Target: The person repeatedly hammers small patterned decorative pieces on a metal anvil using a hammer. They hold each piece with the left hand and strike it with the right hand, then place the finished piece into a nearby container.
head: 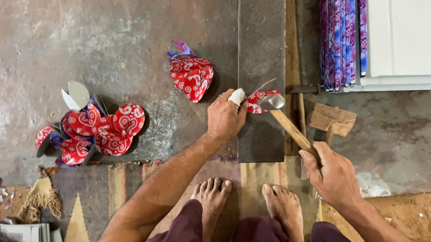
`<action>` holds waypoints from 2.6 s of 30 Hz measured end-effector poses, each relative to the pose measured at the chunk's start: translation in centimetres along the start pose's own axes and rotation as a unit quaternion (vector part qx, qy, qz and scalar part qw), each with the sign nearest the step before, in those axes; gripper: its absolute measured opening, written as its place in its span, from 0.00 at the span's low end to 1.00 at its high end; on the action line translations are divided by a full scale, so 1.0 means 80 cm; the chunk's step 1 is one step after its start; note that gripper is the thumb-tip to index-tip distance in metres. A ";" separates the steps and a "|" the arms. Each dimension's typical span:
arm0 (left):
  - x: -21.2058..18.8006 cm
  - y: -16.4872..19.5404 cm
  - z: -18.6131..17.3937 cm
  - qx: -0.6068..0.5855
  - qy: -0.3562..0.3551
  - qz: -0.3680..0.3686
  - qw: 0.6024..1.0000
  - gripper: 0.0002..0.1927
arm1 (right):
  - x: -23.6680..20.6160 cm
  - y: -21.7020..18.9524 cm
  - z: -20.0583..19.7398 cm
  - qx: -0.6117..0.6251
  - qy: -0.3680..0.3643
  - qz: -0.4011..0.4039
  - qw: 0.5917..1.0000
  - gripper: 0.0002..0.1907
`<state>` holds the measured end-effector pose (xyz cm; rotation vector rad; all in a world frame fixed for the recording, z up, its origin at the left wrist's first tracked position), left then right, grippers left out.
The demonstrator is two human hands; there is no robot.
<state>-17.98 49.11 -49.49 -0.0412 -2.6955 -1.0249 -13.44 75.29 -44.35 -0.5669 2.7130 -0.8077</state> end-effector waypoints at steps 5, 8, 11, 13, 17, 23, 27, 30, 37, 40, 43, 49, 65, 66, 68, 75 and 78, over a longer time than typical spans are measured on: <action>-0.001 0.000 -0.003 0.001 0.019 0.012 1.000 0.06 | 0.006 -0.001 0.006 -0.034 -0.050 0.056 0.997 0.15; -0.001 0.000 -0.003 0.007 0.020 0.013 1.000 0.06 | 0.007 -0.001 0.003 -0.044 -0.056 0.064 0.995 0.14; -0.003 -0.001 -0.003 0.000 0.016 0.003 1.000 0.06 | 0.002 -0.008 -0.005 -0.030 -0.002 0.018 0.999 0.14; -0.004 -0.001 -0.004 -0.004 0.024 0.006 1.000 0.07 | -0.002 -0.006 -0.003 -0.011 -0.005 0.022 1.000 0.14; -0.005 0.001 -0.005 0.005 0.017 0.008 1.000 0.06 | 0.000 0.003 0.008 -0.039 -0.035 0.033 0.998 0.14; -0.005 0.003 -0.006 0.000 0.003 -0.004 1.000 0.06 | -0.005 0.028 0.022 0.272 -0.196 0.166 0.927 0.13; -0.003 0.000 -0.005 -0.005 -0.008 -0.014 1.000 0.06 | 0.007 0.022 -0.018 0.063 -0.065 0.093 0.992 0.14; -0.001 -0.003 -0.003 -0.001 0.003 -0.003 1.000 0.07 | -0.009 -0.019 -0.046 0.019 0.133 -0.150 0.980 0.14; -0.001 -0.001 -0.009 0.004 -0.005 -0.001 1.000 0.07 | 0.010 0.047 0.044 0.009 -0.104 0.117 0.988 0.15; -0.001 0.003 -0.024 -0.007 -0.012 -0.003 1.000 0.07 | -0.015 0.076 0.064 0.073 -0.169 0.163 0.969 0.18; 0.009 0.011 -0.043 -0.016 0.027 0.027 0.999 0.10 | -0.055 0.090 0.101 0.227 -0.267 0.222 0.910 0.19; 0.042 0.014 -0.024 -0.024 -0.066 0.057 0.996 0.13 | -0.033 0.097 0.109 0.165 -0.156 0.209 0.951 0.13; -0.004 -0.076 -0.042 -0.242 -0.178 -0.186 0.935 0.13 | 0.065 0.032 0.072 0.302 -0.140 0.242 0.911 0.10; -0.007 -0.080 -0.045 -0.236 -0.187 -0.211 0.930 0.14 | 0.076 0.026 0.070 0.267 -0.135 0.243 0.923 0.09; -0.008 -0.085 -0.056 -0.193 -0.187 -0.224 0.937 0.15 | 0.098 -0.001 0.065 0.252 -0.118 0.155 0.948 0.08; -0.001 -0.102 -0.079 -0.113 -0.175 -0.223 0.952 0.16 | 0.158 -0.078 0.088 0.144 -0.096 0.002 0.985 0.13; -0.001 -0.105 -0.076 -0.142 -0.188 -0.244 0.941 0.16 | 0.171 -0.091 0.100 0.093 -0.145 0.017 0.985 0.12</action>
Point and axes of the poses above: each hand's wrist, its own x-axis towards the middle knuckle, its own z-axis out of the palm, y = z × x, the point moved 6 cm from there along x, towards the middle knuckle, and after that the axes turned 5 degrees about -y, right-handed, at the moved point
